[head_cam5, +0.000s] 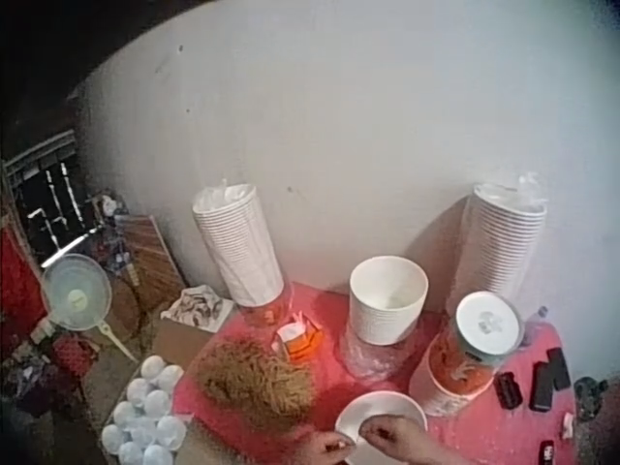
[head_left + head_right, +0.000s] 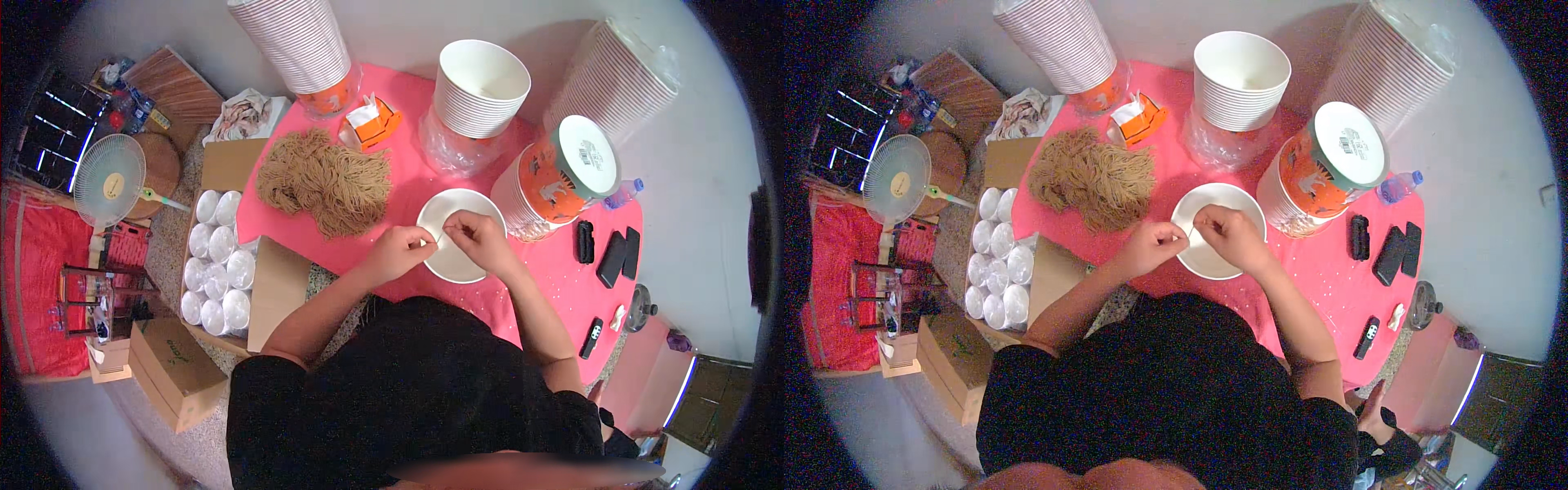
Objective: Placing brown shredded padding material into white paper bowls.
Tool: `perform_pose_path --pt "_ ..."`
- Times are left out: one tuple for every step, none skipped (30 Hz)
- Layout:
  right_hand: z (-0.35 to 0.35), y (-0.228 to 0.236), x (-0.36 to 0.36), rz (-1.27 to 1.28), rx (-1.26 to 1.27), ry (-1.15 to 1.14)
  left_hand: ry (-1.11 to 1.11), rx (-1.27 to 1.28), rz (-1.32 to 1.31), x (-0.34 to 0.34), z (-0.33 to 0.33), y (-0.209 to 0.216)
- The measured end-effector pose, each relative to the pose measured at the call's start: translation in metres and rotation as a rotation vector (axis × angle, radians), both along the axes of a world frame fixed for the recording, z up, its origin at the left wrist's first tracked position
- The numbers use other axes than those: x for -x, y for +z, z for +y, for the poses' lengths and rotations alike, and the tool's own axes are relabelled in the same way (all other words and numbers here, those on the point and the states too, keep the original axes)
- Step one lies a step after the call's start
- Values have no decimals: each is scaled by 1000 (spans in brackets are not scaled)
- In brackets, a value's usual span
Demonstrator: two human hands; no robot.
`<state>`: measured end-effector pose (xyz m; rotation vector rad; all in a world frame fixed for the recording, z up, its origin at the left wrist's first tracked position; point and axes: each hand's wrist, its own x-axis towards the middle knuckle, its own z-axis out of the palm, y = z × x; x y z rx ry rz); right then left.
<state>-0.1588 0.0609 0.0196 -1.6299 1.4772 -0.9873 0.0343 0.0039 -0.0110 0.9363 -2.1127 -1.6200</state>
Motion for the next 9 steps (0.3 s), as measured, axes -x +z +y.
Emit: perform_pose_path --pt "-2 -3 0 -16 22 -71 48 1 57 1 -2 -8" --pt "0 -3 0 -17 23 -69 95 2 114 1 -4 -12" --pt "2 2 0 82 158 -137 97 1 113 1 -5 -11" --pt "4 4 -1 180 294 -204 135 -152 153 0 -6 -8" --pt "7 2 0 179 293 -202 173 -304 194 0 -7 -7" --pt "11 -1 2 154 317 -146 172 -306 194 0 -7 -7" --pt "13 -4 4 129 340 -89 203 -360 196 0 -6 -7" --pt "15 -7 3 205 350 -23 233 -413 197 0 -6 -8" --pt "16 -11 4 279 360 43 239 -450 188 0 -6 -7"
